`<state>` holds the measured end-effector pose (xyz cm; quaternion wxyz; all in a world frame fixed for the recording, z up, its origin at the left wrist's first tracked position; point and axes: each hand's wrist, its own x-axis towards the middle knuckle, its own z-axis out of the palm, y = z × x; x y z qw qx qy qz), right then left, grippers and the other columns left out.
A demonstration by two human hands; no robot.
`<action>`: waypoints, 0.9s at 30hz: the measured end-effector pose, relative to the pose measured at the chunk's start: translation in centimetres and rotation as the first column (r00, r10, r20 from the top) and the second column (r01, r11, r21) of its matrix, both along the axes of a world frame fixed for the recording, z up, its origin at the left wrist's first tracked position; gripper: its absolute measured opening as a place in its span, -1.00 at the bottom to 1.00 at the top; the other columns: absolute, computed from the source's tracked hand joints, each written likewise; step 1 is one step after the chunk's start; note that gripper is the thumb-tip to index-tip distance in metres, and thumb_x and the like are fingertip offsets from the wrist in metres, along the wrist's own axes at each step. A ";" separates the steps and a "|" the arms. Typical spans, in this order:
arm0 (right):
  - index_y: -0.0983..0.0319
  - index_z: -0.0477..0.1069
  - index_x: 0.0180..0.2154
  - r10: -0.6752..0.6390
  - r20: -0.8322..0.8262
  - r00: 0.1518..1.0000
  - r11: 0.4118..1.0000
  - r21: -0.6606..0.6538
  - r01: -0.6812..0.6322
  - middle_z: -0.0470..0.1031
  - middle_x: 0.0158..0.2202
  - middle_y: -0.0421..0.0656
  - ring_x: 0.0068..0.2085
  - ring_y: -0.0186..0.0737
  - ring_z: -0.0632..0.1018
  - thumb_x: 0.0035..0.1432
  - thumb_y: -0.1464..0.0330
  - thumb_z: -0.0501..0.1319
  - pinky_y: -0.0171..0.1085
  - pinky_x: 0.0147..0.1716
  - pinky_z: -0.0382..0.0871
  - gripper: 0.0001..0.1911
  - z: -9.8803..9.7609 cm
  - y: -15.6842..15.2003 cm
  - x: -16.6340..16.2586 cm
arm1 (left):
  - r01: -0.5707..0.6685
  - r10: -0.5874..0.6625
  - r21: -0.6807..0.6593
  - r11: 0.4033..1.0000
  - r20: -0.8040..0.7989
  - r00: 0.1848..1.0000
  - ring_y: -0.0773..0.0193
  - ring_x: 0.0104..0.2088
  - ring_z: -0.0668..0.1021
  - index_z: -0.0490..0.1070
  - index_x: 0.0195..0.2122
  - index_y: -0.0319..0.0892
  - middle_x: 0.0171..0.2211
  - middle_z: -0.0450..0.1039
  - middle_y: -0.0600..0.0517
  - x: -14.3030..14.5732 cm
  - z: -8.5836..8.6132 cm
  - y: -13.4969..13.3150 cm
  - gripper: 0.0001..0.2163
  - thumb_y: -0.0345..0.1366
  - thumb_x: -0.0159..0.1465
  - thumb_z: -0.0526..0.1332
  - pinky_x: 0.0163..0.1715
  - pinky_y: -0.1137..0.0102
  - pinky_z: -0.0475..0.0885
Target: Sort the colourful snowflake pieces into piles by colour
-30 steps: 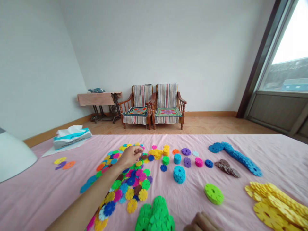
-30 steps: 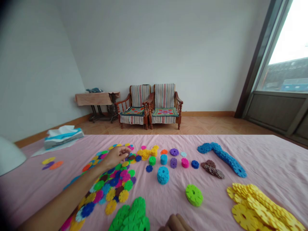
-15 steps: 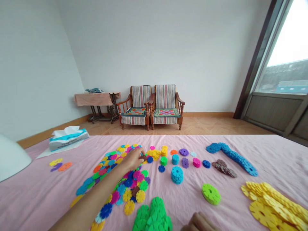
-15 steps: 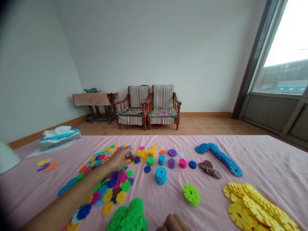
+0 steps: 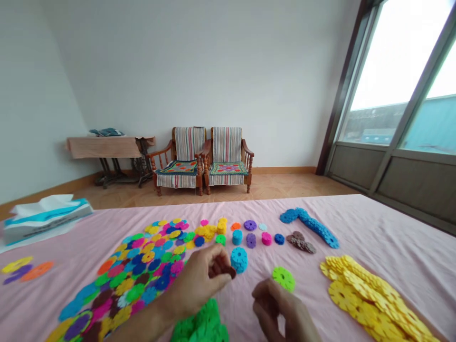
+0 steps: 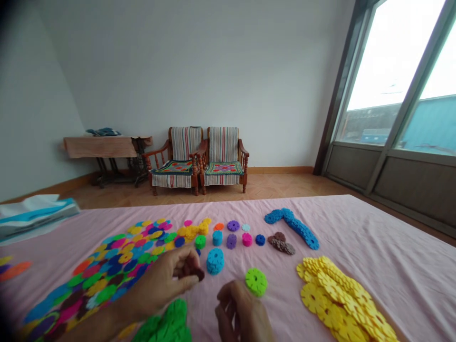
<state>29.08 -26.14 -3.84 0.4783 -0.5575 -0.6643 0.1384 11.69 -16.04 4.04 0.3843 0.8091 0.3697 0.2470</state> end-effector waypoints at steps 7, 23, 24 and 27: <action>0.20 0.30 -0.38 0.082 -0.224 0.971 0.994 -0.057 -0.097 0.37 -0.52 -0.26 -0.51 -0.36 0.40 0.15 0.31 0.14 -0.40 -0.53 0.29 -0.90 3.4 1.0 -0.8 | 0.107 -0.101 -0.078 0.991 0.074 0.992 0.33 -0.46 0.54 0.37 -0.18 -0.09 -0.47 0.48 0.13 2.6 0.4 -3.6 -0.76 -0.40 0.11 0.24 -0.47 0.51 0.40; 0.27 0.44 -0.27 -0.429 0.403 0.808 0.792 -0.262 0.552 0.53 -0.34 -0.19 -0.35 -0.28 0.54 0.26 0.31 0.17 -0.24 -0.32 0.43 -0.84 3.5 9.6 16.9 | -0.181 0.196 -0.099 0.978 0.163 0.967 0.32 -0.57 0.51 0.34 -0.35 -0.14 -0.54 0.39 0.14 -2.5 -1.5 1.1 -0.83 -0.17 0.11 0.16 -0.54 0.44 0.45; 0.27 0.44 -0.23 -0.417 0.434 0.798 0.779 -0.280 0.560 0.52 -0.27 -0.18 -0.32 -0.29 0.54 0.27 0.28 0.18 -0.22 -0.29 0.45 -0.82 3.1 9.9 17.1 | -0.187 0.205 -0.114 0.976 0.172 0.963 0.31 -0.57 0.51 0.34 -0.36 -0.14 -0.55 0.39 0.14 -2.5 -1.5 1.2 -0.83 -0.16 0.10 0.17 -0.54 0.44 0.44; 0.26 0.42 -0.12 -0.402 0.512 0.759 0.740 -0.307 0.599 0.50 -0.14 -0.14 -0.23 -0.24 0.55 0.28 0.26 0.18 -0.16 -0.24 0.48 -0.77 2.0 10.3 17.5 | -0.202 0.226 -0.144 0.969 0.180 0.957 0.32 -0.57 0.50 0.34 -0.37 -0.14 -0.55 0.39 0.14 -2.5 -1.3 1.3 -0.83 -0.16 0.08 0.17 -0.55 0.44 0.44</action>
